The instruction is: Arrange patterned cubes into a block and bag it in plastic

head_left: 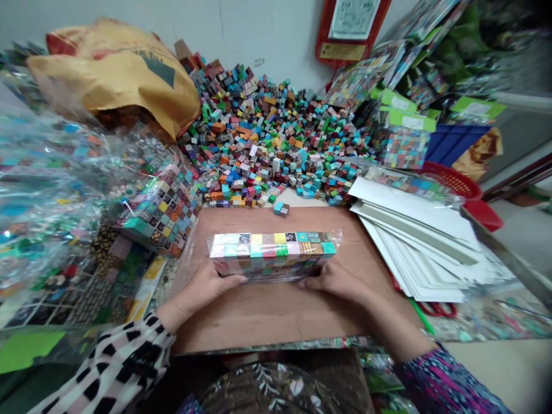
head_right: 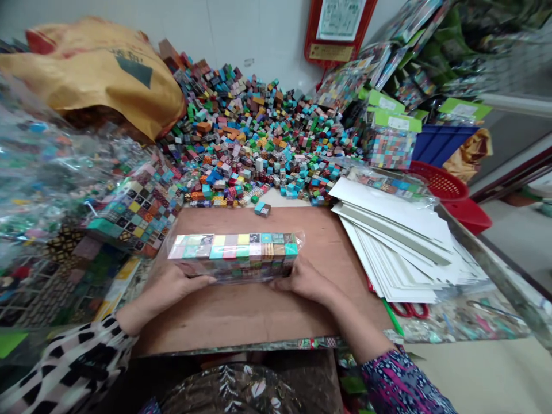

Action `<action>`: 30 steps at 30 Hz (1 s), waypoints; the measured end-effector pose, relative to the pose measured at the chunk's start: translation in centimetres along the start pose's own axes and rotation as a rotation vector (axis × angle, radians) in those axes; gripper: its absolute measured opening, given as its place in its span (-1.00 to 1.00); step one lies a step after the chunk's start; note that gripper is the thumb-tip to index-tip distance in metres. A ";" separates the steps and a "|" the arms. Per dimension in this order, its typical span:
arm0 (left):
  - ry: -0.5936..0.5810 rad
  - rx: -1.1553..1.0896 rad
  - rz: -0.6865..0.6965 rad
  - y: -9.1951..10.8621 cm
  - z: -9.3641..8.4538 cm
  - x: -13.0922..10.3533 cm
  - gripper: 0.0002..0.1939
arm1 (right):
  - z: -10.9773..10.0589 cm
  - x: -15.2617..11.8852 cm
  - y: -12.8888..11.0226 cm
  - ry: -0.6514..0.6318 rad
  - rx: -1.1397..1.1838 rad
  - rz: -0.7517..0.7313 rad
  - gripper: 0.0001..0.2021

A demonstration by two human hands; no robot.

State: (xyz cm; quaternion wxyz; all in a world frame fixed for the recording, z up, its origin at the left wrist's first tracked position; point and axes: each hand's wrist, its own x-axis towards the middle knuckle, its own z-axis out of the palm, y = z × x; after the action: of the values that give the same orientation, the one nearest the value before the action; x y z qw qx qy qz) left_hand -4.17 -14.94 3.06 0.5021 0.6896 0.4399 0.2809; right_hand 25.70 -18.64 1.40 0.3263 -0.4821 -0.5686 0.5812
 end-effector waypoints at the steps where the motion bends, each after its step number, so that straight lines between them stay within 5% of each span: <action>1: 0.006 -0.030 -0.017 0.1 -0.1 -0.1 -0.81 | -0.3 -0.3 -0.6 0.007 0.004 -0.019 -0.40; 5: 0.277 -0.217 0.027 0.9 -0.4 -0.2 -0.36 | -0.9 -1.2 -3.9 0.324 -0.098 -0.252 -0.10; 8: 0.396 -0.275 0.132 2.2 0.1 0.1 -0.13 | -0.3 -1.1 -5.9 0.385 -0.172 -0.380 -0.14; 13: 0.514 -0.257 0.123 3.3 1.9 0.8 -0.24 | 0.7 -0.3 -6.4 0.449 -0.180 -0.337 -0.24; 19: 0.550 -0.235 0.140 2.6 2.4 0.7 -0.32 | 1.5 -0.1 -4.8 0.466 -0.031 -0.298 0.19; 23: 0.473 -0.237 0.088 2.3 1.9 0.9 -0.43 | 1.8 0.5 -2.9 0.479 0.042 -0.267 0.29; 25: 0.402 -0.244 0.066 2.0 1.8 1.0 -0.51 | 1.8 0.7 -2.2 0.461 0.073 -0.235 0.17; 30: 0.327 -0.193 -0.018 0.8 1.6 1.1 -0.70 | 1.7 0.8 -1.3 0.277 0.168 -0.105 -0.59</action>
State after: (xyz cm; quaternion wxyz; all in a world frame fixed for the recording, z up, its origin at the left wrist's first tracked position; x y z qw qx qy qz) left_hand -2.12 -14.73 3.20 0.4903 0.5793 0.4928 0.4257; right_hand 23.58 -18.28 2.32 0.4705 -0.4985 -0.4920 0.5367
